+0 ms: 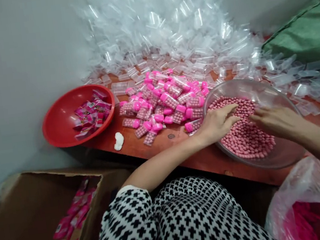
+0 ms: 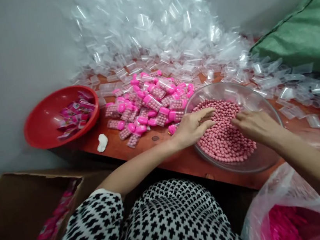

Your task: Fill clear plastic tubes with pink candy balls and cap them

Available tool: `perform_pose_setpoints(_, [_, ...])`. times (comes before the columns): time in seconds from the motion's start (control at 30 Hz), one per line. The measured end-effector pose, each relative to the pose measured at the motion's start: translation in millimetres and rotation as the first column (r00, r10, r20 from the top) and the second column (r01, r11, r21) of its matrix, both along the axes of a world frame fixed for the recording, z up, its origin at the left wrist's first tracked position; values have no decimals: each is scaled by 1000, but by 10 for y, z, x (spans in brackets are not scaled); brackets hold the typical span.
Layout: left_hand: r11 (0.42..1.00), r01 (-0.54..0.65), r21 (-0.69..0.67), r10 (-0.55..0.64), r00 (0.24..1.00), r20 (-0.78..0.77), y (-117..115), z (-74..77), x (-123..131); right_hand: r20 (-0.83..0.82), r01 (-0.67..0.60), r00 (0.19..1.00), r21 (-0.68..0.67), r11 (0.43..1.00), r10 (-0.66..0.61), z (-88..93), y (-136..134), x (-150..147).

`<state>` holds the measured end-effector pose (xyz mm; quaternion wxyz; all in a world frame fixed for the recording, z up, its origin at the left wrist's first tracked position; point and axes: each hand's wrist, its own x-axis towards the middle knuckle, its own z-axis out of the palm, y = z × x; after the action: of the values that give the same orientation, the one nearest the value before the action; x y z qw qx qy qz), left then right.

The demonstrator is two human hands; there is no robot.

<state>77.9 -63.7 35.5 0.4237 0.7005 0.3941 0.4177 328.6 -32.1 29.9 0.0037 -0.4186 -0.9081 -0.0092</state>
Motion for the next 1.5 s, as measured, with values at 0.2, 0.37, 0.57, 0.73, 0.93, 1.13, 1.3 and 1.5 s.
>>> perform_pose_setpoints(0.2, [994, -95, -53, 97, 994, 48, 28, -12, 43, 137, -301, 930, -249, 921, 341, -299, -15, -600])
perform_pose_setpoints(0.37, [986, -164, 11, 163, 982, 92, 37, -78, 33, -402, -96, 900, -564, 820, -172, -215, -12, -759])
perform_pose_setpoints(0.57, [993, -78, -90, 91, 984, 150, 90, -126, 13, -657, -72, 439, -706, 704, -613, 59, -139, -505])
perform_pose_setpoints(0.73, [940, 206, -272, -154, 967, 200, 111, -44, 111, -737, -117, 250, -666, 736, -628, 186, -259, -473])
perform_pose_setpoints(0.93, [804, 310, -507, -94, 908, 408, 109, 10, 212, -804, -169, 240, -586, 792, -544, 216, -333, -337])
perform_pose_setpoints(1.13, [811, 307, -498, -93, 908, 408, 128, -23, 229, -820, -107, 375, -502, 858, -433, 175, -322, -280])
perform_pose_setpoints(1.3, [842, 239, -484, -30, 916, 401, 144, -45, 214, -819, -68, 419, -459, 886, -392, 178, -381, -230])
perform_pose_setpoints(1.5, [892, 89, -443, 47, 957, 286, 80, 55, 270, -718, 285, 495, -399, 872, -490, 322, -1064, 419])
